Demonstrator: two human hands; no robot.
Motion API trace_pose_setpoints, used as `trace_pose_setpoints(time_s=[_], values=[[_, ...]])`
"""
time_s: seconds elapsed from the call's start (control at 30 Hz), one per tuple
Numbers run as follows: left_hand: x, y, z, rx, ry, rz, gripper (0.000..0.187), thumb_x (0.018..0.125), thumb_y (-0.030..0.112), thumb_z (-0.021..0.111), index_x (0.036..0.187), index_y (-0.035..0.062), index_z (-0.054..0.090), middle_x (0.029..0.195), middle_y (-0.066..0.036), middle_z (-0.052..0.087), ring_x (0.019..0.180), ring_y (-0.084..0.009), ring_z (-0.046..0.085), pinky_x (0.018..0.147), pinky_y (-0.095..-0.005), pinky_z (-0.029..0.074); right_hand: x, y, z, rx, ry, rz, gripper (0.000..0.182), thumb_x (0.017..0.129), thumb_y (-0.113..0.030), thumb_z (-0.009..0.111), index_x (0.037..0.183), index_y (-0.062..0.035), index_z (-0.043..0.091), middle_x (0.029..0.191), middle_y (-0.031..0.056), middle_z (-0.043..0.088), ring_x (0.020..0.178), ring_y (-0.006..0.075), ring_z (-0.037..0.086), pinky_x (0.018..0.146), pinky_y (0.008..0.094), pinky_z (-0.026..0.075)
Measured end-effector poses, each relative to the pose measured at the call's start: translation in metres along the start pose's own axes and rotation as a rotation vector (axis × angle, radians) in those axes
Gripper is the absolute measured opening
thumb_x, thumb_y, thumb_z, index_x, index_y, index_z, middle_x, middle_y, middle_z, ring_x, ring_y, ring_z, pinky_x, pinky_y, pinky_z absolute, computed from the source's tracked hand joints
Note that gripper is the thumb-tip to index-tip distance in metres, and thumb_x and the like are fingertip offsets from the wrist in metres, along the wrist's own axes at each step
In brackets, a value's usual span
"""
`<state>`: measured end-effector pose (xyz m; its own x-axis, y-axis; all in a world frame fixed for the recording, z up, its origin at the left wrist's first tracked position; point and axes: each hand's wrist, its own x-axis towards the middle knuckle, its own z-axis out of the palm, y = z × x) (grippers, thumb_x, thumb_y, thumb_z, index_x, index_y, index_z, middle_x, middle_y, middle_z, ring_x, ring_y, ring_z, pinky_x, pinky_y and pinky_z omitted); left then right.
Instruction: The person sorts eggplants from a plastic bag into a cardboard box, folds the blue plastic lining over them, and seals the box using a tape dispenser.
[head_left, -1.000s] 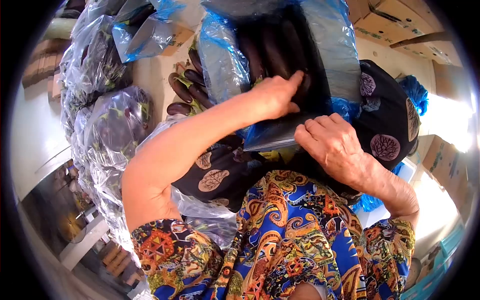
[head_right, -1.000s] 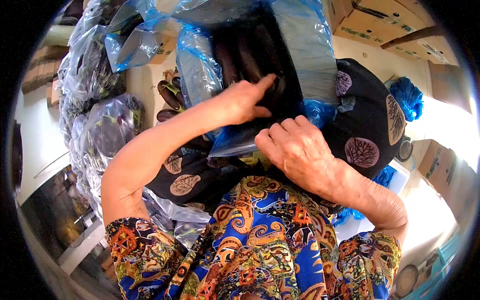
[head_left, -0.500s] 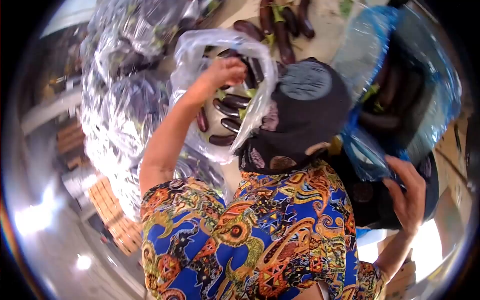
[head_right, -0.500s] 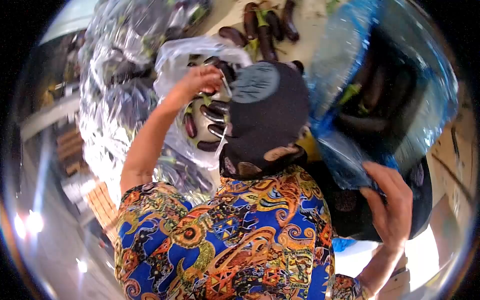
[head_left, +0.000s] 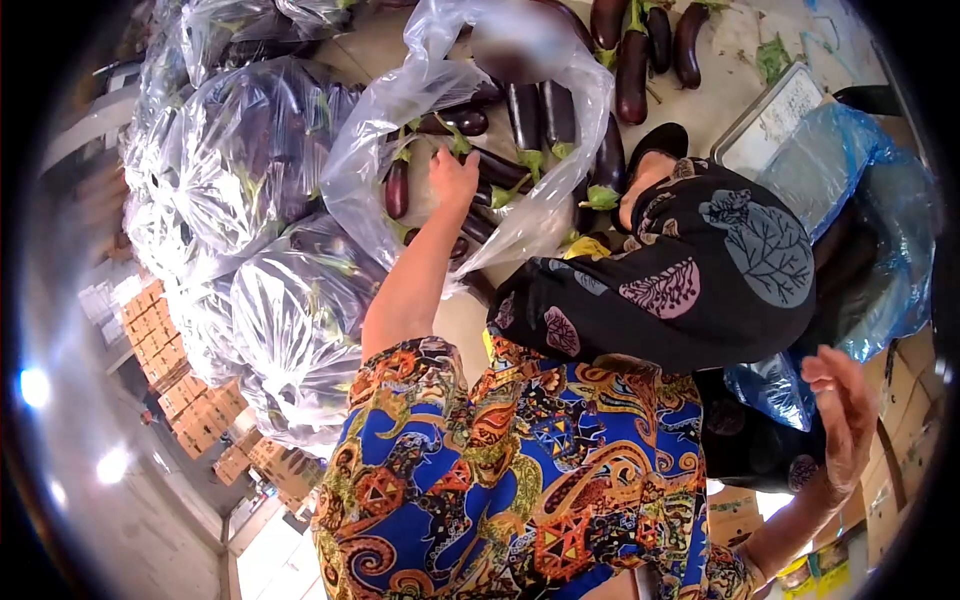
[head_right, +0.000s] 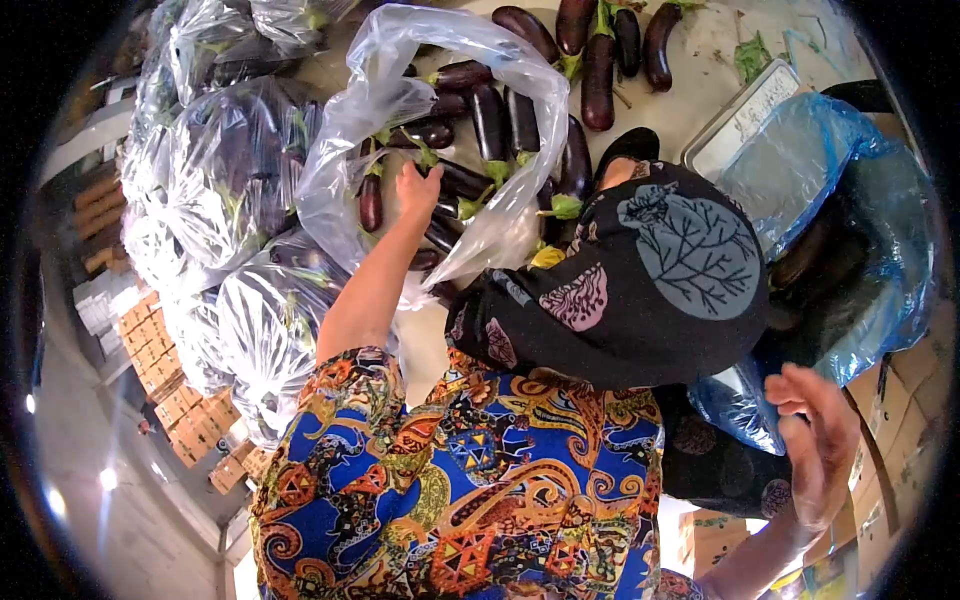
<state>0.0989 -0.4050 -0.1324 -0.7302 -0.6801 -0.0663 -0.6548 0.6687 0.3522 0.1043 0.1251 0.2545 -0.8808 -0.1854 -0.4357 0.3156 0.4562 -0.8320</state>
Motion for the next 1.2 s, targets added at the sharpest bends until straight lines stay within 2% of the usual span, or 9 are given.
trace_pose_setpoints(time_s=[0.17,0.4,0.47,0.63,0.67,0.9,1.03,1.07,1.2], values=[[0.003,0.069,0.006,-0.102,0.127,0.499,0.060,0.077,0.026,0.074,0.127,0.0017,0.051,0.120,-0.023,0.056,0.112,-0.0419,0.051,0.097,-0.0470,0.042,0.011,0.004,0.000,-0.043,-0.037,-0.146,0.033,0.094,-0.010,0.056,0.125,0.0014,0.058,0.109,0.0148,0.066,0.100,0.0201,0.062,0.092,0.0336,0.046],[-0.005,0.104,0.027,-0.841,-0.804,-0.509,0.032,0.078,0.025,0.076,0.096,0.0029,0.063,0.087,-0.006,0.065,0.076,-0.0190,0.062,0.064,-0.0335,0.052,0.019,0.015,0.002,-0.072,-0.027,-0.008,0.031,0.096,-0.011,0.056,0.124,0.0030,0.058,0.107,0.0125,0.066,0.099,0.0182,0.061,0.091,0.0298,0.046],[-0.016,0.097,-0.001,-1.165,-0.980,-0.518,0.022,0.083,0.014,0.071,0.098,0.0035,0.060,0.085,-0.006,0.063,0.073,-0.0169,0.062,0.062,-0.0321,0.052,0.018,0.016,-0.008,-0.039,0.043,0.075,0.033,0.095,-0.016,0.057,0.124,0.0013,0.058,0.106,0.0106,0.066,0.098,0.0169,0.060,0.090,0.0300,0.046],[-0.049,0.145,-0.105,-0.866,-0.703,0.199,0.061,0.071,0.001,0.075,0.125,0.0037,0.048,0.105,-0.006,0.058,0.096,-0.0147,0.057,0.083,-0.0283,0.047,0.030,0.028,-0.026,-0.042,0.094,0.052,0.037,0.098,-0.027,0.051,0.125,-0.0037,0.059,0.112,0.0117,0.066,0.099,0.0170,0.061,0.085,0.0293,0.047],[-0.039,0.156,-0.115,-0.620,-0.490,0.579,0.063,0.066,-0.003,0.075,0.123,0.0070,0.051,0.105,-0.002,0.056,0.095,-0.0142,0.054,0.085,-0.0283,0.046,0.034,0.029,-0.028,-0.025,0.083,0.032,0.039,0.099,-0.030,0.048,0.126,-0.0042,0.059,0.113,0.0122,0.065,0.100,0.0172,0.061,0.085,0.0296,0.047],[-0.042,0.392,-0.200,-0.629,-0.130,1.373,0.048,0.072,0.007,0.074,0.117,0.0052,0.059,0.106,-0.012,0.065,0.095,-0.0257,0.063,0.089,-0.0345,0.048,0.110,-0.020,-0.050,0.209,-0.209,-0.293,0.069,0.089,-0.054,0.054,0.135,-0.0024,0.048,0.121,0.0169,0.061,0.106,0.0276,0.062,0.094,0.0396,0.048],[-0.115,0.478,-0.195,-0.638,-0.039,1.871,0.050,0.074,0.001,0.074,0.120,0.0084,0.058,0.112,-0.009,0.061,0.105,-0.0243,0.058,0.092,-0.0360,0.047,0.085,-0.059,-0.056,0.615,-0.112,-0.197,0.060,0.089,-0.046,0.064,0.124,0.0023,0.053,0.100,0.0127,0.065,0.083,0.0161,0.065,0.073,0.0281,0.057],[-0.131,0.494,-0.178,-0.765,0.007,2.019,0.049,0.074,0.004,0.075,0.120,0.0111,0.058,0.112,-0.010,0.059,0.108,-0.0265,0.055,0.096,-0.0383,0.045,0.082,-0.037,-0.067,0.346,-0.137,-0.252,0.060,0.091,-0.043,0.059,0.132,0.0002,0.049,0.111,0.0131,0.063,0.095,0.0189,0.063,0.083,0.0314,0.053],[-0.130,0.456,-0.171,-0.971,-0.228,1.690,0.039,0.078,0.010,0.073,0.114,0.0055,0.061,0.106,-0.011,0.063,0.097,-0.0253,0.060,0.087,-0.0355,0.047,0.055,0.013,-0.057,0.016,0.114,-0.060,0.061,0.089,-0.027,0.063,0.139,-0.0004,0.042,0.112,0.0109,0.060,0.102,0.0203,0.060,0.093,0.0321,0.048]])
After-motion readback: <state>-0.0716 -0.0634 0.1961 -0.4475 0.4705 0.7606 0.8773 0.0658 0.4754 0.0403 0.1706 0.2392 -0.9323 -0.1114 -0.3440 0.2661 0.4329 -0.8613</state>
